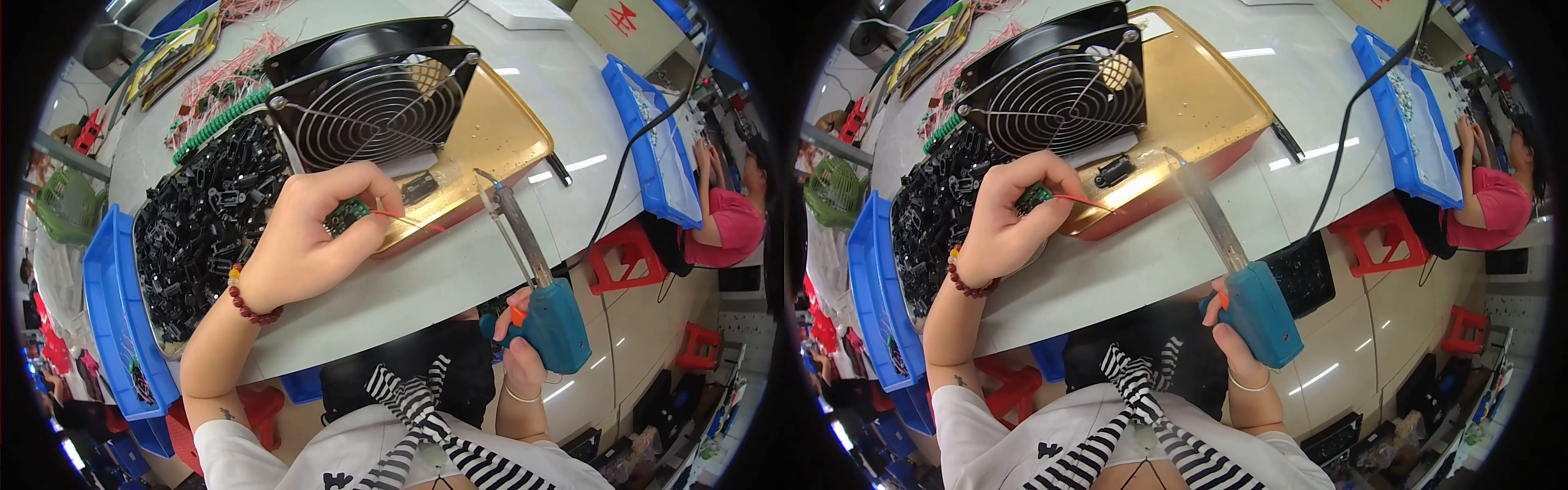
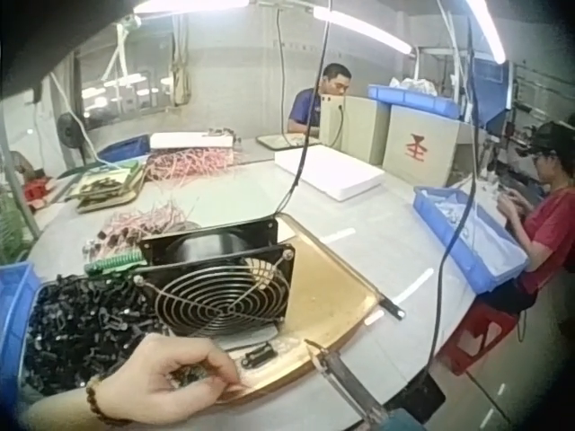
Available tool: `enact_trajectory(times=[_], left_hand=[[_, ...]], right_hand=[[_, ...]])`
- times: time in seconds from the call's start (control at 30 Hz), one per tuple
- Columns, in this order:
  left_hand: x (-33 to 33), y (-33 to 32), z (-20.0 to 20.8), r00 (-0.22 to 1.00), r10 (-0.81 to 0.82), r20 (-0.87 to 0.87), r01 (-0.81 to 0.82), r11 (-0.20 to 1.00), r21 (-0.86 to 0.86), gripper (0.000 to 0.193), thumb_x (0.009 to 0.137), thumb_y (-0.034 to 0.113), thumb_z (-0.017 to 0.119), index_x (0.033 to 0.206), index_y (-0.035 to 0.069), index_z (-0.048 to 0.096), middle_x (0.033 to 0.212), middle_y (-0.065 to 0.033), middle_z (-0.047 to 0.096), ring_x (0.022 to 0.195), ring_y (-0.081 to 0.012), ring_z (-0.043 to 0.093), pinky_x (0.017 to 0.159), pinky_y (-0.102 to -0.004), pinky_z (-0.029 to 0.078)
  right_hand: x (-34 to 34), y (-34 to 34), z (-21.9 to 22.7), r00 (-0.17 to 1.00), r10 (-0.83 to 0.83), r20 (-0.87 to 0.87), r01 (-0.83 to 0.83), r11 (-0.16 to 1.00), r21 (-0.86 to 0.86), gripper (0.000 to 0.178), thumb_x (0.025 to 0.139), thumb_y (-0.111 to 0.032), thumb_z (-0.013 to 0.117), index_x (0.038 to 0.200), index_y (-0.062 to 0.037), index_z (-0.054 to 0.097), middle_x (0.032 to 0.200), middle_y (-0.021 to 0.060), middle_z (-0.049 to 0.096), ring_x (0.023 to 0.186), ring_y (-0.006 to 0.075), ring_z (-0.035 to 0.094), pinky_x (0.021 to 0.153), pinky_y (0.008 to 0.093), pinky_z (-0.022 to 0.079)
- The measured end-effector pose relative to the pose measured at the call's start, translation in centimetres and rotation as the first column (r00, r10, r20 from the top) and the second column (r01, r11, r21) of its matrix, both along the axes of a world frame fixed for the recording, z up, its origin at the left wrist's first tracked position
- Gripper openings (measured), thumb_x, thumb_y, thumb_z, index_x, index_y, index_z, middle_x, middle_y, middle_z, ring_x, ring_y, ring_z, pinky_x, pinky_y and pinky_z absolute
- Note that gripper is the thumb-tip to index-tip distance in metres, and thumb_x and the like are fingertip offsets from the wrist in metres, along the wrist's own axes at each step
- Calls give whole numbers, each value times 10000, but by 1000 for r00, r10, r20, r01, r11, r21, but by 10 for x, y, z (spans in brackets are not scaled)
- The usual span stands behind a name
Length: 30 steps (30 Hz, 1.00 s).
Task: The person assembles electronic components by placing plastic housings onto a stand, inserting circuit boards with attached wires into them, and soldering connections with a soldering iron.
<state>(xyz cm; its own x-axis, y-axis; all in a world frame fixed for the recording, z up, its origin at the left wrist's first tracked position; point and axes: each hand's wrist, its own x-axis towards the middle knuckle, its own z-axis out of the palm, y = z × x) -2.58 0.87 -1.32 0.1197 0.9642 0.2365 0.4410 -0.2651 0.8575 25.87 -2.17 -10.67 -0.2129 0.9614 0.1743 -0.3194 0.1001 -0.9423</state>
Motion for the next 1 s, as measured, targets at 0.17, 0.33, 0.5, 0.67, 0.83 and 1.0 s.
enact_trajectory(times=[0.17,0.33,0.5,0.67,0.83,1.0], left_hand=[[13,15,-2,989,-122,78,120,992,27,81,850,14,618,911,-7,667,857,-97,672,798,-196,635,742,-291,488],[-20,5,-25,992,-22,-127,25,999,22,58,891,16,554,839,0,574,830,-46,541,753,-127,524,704,-243,427],[17,8,10,982,-135,-128,145,987,71,243,961,191,524,968,1,674,902,-89,612,762,-177,556,665,-311,443],[15,-5,-6,983,-26,-184,39,997,68,288,1005,251,525,968,-6,649,846,-83,634,718,-163,561,601,-297,454],[17,1,-6,998,40,-46,-34,993,114,205,923,15,607,1115,-55,609,843,-109,663,638,-156,579,553,-265,490],[13,-2,-4,994,0,-110,10,996,92,171,928,25,605,1069,-68,629,874,-149,681,699,-205,633,597,-291,537]], right_hand=[[12,2,9,997,-70,15,72,994,-88,444,791,-212,726,1124,46,587,942,64,603,759,163,591,681,299,467],[6,14,-4,998,21,58,-26,996,90,465,754,-197,725,1141,4,564,961,92,591,884,193,583,773,325,465],[6,22,5,999,-36,24,28,958,284,404,766,-187,668,1080,35,545,1000,116,555,905,238,551,808,341,447],[-3,-4,-13,982,-134,-131,162,960,231,442,675,-150,704,1048,24,544,888,76,529,836,187,515,744,330,415],[-1,-11,-9,976,-179,-125,197,968,153,419,655,-151,715,1004,12,551,829,65,511,789,192,504,716,328,404],[9,-13,-9,975,-204,-91,216,964,154,426,634,-140,720,991,15,548,830,72,511,785,206,505,715,335,406]])
